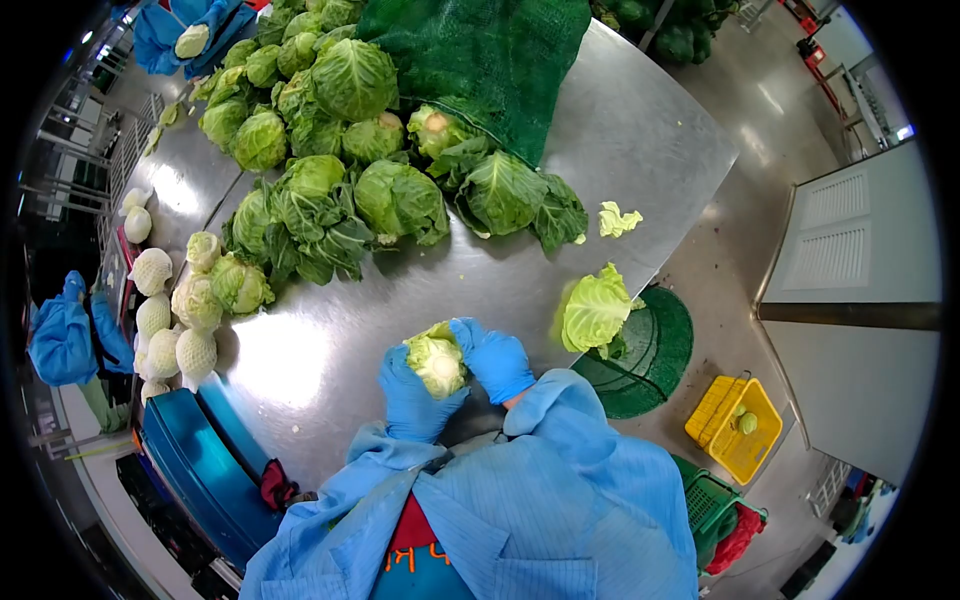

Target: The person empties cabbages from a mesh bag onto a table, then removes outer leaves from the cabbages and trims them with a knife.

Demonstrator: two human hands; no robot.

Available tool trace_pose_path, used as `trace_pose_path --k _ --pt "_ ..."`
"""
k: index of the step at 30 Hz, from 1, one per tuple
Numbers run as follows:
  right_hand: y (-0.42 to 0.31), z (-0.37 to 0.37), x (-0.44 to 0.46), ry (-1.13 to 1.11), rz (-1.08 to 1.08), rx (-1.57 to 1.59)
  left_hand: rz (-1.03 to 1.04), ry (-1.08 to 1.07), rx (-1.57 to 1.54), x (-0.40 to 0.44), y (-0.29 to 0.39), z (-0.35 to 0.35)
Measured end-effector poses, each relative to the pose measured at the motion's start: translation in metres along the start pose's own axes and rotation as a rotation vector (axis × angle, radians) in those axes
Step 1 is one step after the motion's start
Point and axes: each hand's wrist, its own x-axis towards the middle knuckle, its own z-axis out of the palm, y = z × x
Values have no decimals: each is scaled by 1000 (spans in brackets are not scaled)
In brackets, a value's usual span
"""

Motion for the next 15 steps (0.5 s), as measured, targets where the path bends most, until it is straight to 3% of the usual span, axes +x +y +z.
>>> trace_pose_path --k 2,5,8,10,12,14,15 --pt "2 -16 11 -134 82 221 48 45 -11 0 -8 2" --pt "-5 -20 16 -280 240 496 -15 -45 -338 -4 -37 8" --pt "-4 -10 20 -319 349 556 -43 -76 -588 -11 -62 10" --pt "19 19 13 -177 325 593 25 -100 -705 -14 -70 -5" --pt "49 19 7 31 161 323 39 -112 -837 -18 -81 -13" --pt "87 8 1 135 310 240 -7 -113 -987 -24 -95 -11" --pt "100 5 -2 99 610 443 -15 -122 -982 -24 -94 -14"
